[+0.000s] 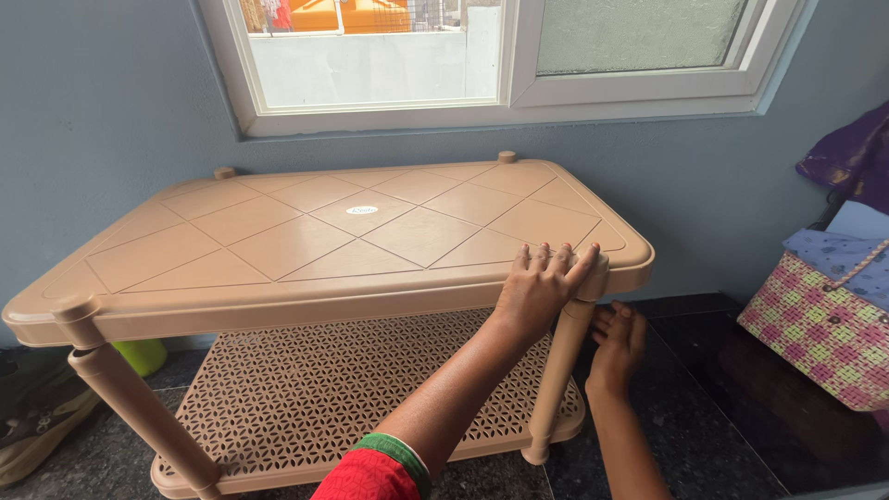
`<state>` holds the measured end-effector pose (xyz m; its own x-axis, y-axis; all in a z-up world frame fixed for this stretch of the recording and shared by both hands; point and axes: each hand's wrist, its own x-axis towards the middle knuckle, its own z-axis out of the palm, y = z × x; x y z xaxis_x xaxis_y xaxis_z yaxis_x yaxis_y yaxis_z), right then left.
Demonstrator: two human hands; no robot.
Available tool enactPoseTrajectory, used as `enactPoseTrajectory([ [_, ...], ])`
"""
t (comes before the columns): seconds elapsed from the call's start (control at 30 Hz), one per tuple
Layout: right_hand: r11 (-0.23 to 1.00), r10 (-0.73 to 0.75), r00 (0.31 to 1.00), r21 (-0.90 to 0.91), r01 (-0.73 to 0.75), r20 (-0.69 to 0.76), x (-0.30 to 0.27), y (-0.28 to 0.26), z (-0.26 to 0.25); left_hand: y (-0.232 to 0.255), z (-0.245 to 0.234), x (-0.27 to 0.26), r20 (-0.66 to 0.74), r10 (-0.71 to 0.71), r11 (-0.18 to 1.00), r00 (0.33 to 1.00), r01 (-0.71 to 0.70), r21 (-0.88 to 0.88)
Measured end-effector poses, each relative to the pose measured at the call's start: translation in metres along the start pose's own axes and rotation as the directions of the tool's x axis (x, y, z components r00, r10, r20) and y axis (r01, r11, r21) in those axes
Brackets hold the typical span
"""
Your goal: The person disassembles a beige plastic two-tier table by hand. They remove the top tier, then detach each of the four legs from the lower tier, placing the parts on the counter.
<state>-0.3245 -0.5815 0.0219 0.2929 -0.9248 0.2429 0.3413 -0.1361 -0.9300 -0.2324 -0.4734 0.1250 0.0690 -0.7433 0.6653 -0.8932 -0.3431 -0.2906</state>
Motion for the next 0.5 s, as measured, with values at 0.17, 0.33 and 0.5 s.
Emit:
enactPoseTrajectory([
  [0.17, 0.961, -0.226, 0.974, -0.167, 0.219, -0.025, 0.010, -0.045, -0.014, 0.003, 0.001, -0.005, 0.010, -0.017, 1.000, 1.000, 0.017, 0.013],
  [0.33, 0.828, -0.364, 0.925, -0.414, 0.377, 0.114, 0.015, -0.070, -0.019, 0.004, 0.000, -0.009, 0.085, -0.030, 1.000, 0.996, 0.030, -0.008],
  [0.5, 0.439, -0.581, 0.655, -0.492, 0.752, 0.483, 0.008, -0.092, -0.011, -0.002, 0.009, -0.014, 0.085, -0.086, 0.996, 0.993, 0.086, 0.007],
])
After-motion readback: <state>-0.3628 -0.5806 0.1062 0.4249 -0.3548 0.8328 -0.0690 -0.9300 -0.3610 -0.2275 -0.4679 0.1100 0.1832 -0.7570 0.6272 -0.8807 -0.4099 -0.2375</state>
